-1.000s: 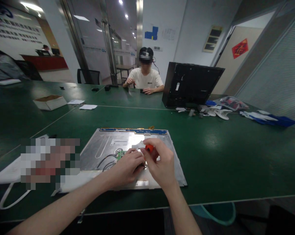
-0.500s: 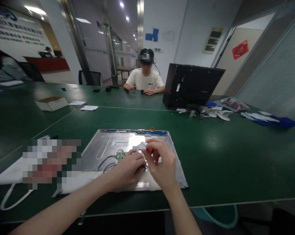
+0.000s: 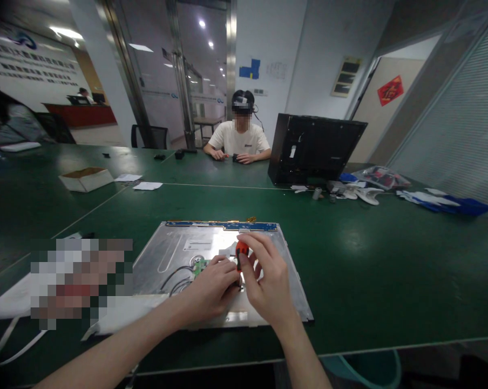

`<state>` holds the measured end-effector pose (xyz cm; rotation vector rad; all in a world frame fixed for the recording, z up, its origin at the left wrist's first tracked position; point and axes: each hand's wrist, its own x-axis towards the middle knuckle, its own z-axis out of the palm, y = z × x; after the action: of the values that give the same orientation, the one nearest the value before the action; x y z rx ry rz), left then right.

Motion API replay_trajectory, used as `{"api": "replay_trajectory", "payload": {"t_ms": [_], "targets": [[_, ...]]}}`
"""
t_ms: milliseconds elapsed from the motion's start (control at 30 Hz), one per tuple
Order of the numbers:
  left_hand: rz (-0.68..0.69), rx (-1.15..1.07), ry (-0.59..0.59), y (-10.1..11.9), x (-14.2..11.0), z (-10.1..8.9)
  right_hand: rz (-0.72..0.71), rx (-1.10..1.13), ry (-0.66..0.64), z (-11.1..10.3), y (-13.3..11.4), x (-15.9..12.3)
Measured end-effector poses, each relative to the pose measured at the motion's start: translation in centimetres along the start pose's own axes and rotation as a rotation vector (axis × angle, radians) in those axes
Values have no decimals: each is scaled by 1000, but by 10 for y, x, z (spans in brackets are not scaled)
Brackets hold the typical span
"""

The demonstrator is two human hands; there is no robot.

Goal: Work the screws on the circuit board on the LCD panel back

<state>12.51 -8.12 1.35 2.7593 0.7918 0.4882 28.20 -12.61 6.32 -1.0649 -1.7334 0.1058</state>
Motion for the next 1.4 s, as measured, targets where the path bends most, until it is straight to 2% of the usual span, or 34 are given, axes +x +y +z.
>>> {"api": "replay_trajectory", "payload": {"t_ms": [100,267,467,667,867,1200,1400], "targets": [[7,-5,9,0,0,0,-8,-55,21,3,1,-1],[11,-19,14,-1,-1,2,-1,-102,125,8,0,-2],[7,-33,4,0,0,1,16,-104,69,6,-5,-3],[10,-37,9,0,0,1,26,-179,123,8,-4,-5],[11,-34,10,-1,-1,1,63,-114,94,7,-1,-6],[6,-12,16,-2,0,3,-57,-174,-83,1,-6,-2],[25,-21,20,-2,-1,2,-49,-192,-13,5,-5,-5]]}}
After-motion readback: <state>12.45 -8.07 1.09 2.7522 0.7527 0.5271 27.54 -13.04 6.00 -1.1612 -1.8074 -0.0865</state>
